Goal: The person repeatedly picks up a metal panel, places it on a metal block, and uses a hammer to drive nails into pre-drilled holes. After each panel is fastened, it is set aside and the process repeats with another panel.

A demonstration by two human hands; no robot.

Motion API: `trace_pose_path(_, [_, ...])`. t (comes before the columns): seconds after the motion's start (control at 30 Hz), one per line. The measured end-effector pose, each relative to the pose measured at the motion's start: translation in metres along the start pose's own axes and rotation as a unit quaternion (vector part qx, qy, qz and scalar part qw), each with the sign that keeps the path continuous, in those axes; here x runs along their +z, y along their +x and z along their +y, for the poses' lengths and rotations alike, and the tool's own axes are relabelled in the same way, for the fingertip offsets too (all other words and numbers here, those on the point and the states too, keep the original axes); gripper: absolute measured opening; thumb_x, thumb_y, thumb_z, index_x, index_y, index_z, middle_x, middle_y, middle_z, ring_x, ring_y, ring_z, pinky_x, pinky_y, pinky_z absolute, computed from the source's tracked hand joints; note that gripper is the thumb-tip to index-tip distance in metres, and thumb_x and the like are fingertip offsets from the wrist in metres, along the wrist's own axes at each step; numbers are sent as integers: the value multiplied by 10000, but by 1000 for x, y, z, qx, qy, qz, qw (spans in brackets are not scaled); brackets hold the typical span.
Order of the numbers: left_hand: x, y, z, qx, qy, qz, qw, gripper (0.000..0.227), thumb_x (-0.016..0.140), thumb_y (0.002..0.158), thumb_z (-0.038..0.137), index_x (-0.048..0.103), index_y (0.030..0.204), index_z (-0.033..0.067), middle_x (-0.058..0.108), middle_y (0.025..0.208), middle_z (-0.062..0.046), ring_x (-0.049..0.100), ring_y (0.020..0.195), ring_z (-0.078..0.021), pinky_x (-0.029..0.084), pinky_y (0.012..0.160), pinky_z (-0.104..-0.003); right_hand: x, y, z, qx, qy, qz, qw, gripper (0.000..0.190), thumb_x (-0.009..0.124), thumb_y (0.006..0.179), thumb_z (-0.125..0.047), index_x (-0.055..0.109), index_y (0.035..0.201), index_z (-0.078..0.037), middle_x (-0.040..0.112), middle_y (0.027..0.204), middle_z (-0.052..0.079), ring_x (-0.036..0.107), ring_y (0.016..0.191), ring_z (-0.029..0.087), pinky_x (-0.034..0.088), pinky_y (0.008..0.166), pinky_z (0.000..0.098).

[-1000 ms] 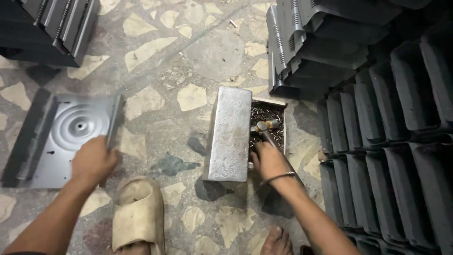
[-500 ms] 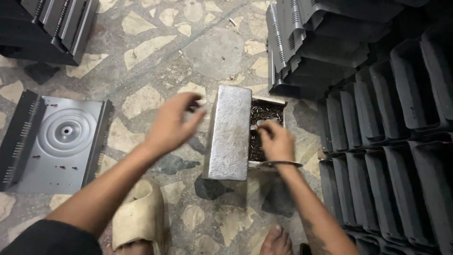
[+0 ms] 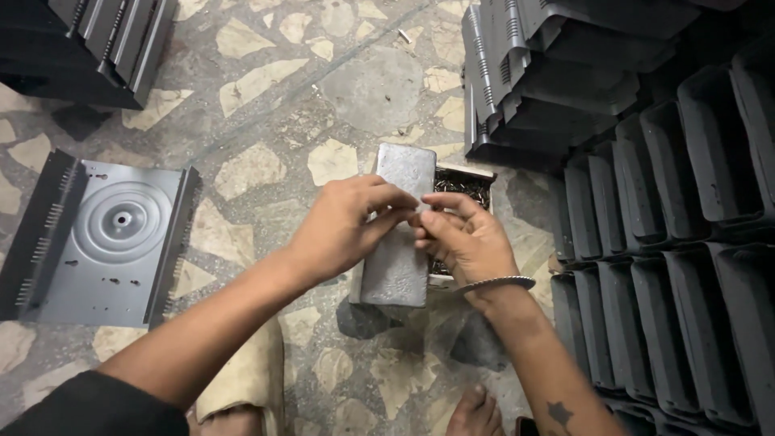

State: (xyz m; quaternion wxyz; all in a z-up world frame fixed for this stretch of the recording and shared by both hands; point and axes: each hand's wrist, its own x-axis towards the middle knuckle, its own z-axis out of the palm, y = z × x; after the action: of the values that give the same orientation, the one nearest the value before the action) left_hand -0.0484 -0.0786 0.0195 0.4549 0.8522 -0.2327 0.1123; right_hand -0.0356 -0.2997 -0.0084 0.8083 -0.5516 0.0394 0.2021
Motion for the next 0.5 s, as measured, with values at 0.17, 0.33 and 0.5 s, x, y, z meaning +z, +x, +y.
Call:
trace_pose_path(0.17, [-4, -3, -3, -23, 65, -61, 996, 137, 718, 852, 135, 763, 977, 101, 709, 912, -137, 697, 846, -349, 555, 756, -450, 0, 1, 6, -65, -169, 23, 983, 159, 691, 958, -42, 677, 1080, 59, 762, 988, 139, 741, 857, 152, 630, 802, 287])
trace_pose_path(0.33, [-1, -3, -9, -28, 57, -87, 994, 140, 729, 848, 144, 741, 960, 60, 701, 928, -169, 685, 866, -375, 548, 777, -473, 1, -1, 6, -72, -175, 19, 982, 166, 679, 948, -23, 701, 1090, 61, 755, 1010, 125, 752, 902, 164, 633, 849, 294])
trace_pose_path(0.5, [-7, 5, -1, -111, 14, -71, 991, 189, 772, 839, 227, 734, 912, 57, 707, 861, -158, 716, 793, -320, 563, 726, -427, 2, -2, 6, -76, -151, 10, 985, 166, 678, 932, -12, 659, 1084, 51, 742, 1012, 120, 756, 918, 168, 644, 858, 308])
